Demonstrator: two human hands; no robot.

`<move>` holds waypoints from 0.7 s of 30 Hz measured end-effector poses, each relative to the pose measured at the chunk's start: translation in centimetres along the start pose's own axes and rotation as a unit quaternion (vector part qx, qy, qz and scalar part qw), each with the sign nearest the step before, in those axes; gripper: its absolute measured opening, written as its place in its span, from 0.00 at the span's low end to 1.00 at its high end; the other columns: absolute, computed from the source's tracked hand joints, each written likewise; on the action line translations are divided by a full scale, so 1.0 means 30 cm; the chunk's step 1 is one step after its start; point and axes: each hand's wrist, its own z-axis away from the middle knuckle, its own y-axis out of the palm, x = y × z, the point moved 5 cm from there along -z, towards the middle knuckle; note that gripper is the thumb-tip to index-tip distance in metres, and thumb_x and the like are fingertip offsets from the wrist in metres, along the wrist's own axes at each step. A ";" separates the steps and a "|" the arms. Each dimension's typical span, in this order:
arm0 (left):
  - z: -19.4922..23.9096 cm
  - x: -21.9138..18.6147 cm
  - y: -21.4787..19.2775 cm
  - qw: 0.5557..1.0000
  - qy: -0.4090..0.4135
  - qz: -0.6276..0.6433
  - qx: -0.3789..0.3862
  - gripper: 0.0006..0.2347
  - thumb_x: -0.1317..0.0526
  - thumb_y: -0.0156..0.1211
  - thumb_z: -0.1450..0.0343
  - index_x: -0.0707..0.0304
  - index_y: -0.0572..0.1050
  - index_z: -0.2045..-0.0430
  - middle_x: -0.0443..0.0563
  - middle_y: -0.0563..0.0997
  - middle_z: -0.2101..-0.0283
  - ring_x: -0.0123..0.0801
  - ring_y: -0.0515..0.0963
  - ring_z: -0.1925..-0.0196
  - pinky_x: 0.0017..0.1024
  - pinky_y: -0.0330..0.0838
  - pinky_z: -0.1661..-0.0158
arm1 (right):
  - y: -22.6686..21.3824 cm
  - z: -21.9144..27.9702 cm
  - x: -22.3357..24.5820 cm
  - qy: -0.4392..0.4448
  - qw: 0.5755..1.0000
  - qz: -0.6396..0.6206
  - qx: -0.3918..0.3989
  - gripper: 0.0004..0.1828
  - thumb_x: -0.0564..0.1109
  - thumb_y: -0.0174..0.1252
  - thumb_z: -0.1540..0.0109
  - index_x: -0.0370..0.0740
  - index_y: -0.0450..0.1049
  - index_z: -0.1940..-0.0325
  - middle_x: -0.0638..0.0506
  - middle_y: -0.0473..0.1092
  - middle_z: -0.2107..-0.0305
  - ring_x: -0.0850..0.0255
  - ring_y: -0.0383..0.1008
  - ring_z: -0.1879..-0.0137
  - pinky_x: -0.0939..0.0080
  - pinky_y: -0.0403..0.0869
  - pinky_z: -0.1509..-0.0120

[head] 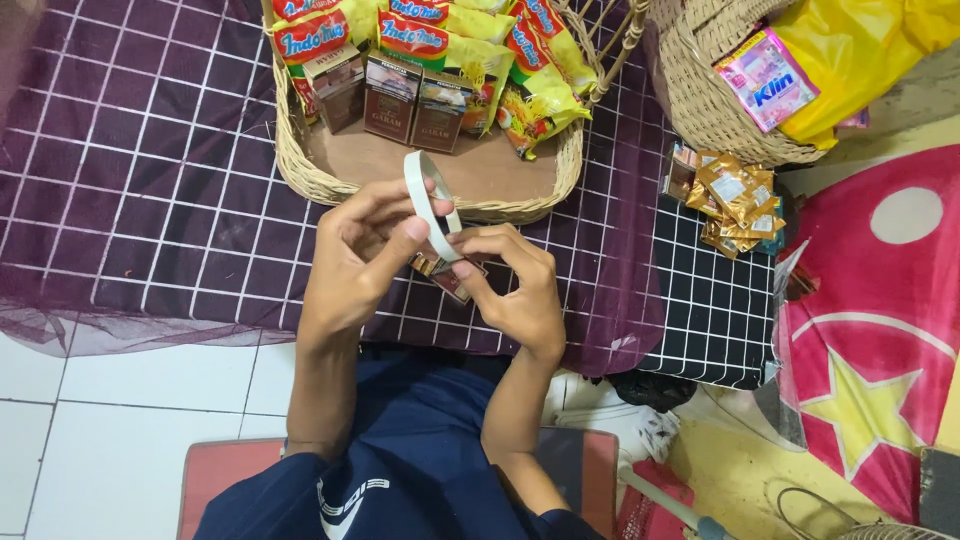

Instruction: Applying adhesive labels or tape to small boxes and organizing them in a gift basket.

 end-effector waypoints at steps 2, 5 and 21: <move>0.004 0.003 0.003 1.000 0.014 -0.007 0.006 0.15 0.70 0.63 0.29 0.78 0.74 0.48 0.69 0.83 0.57 0.37 0.85 0.63 0.34 0.85 0.62 | 0.007 0.006 -0.006 -0.005 1.000 0.001 -0.012 0.02 0.38 0.63 0.36 0.37 0.78 0.61 0.45 0.79 0.65 0.48 0.81 0.61 0.55 0.78 0.57; 0.015 -0.004 0.006 0.999 0.034 -0.021 0.012 0.14 0.73 0.63 0.29 0.79 0.75 0.50 0.68 0.83 0.59 0.38 0.85 0.64 0.36 0.86 0.61 | 0.007 -0.001 0.011 -0.018 0.999 0.013 -0.034 0.01 0.37 0.63 0.36 0.37 0.78 0.61 0.44 0.79 0.65 0.47 0.80 0.61 0.53 0.78 0.55; 0.043 -0.046 -0.007 0.998 0.048 -0.030 -0.017 0.14 0.73 0.60 0.28 0.78 0.69 0.48 0.68 0.82 0.61 0.41 0.86 0.63 0.37 0.87 0.60 | -0.006 0.028 0.041 0.001 0.995 0.058 -0.081 0.09 0.39 0.61 0.33 0.42 0.77 0.48 0.42 0.69 0.44 0.53 0.76 0.54 0.54 0.78 0.53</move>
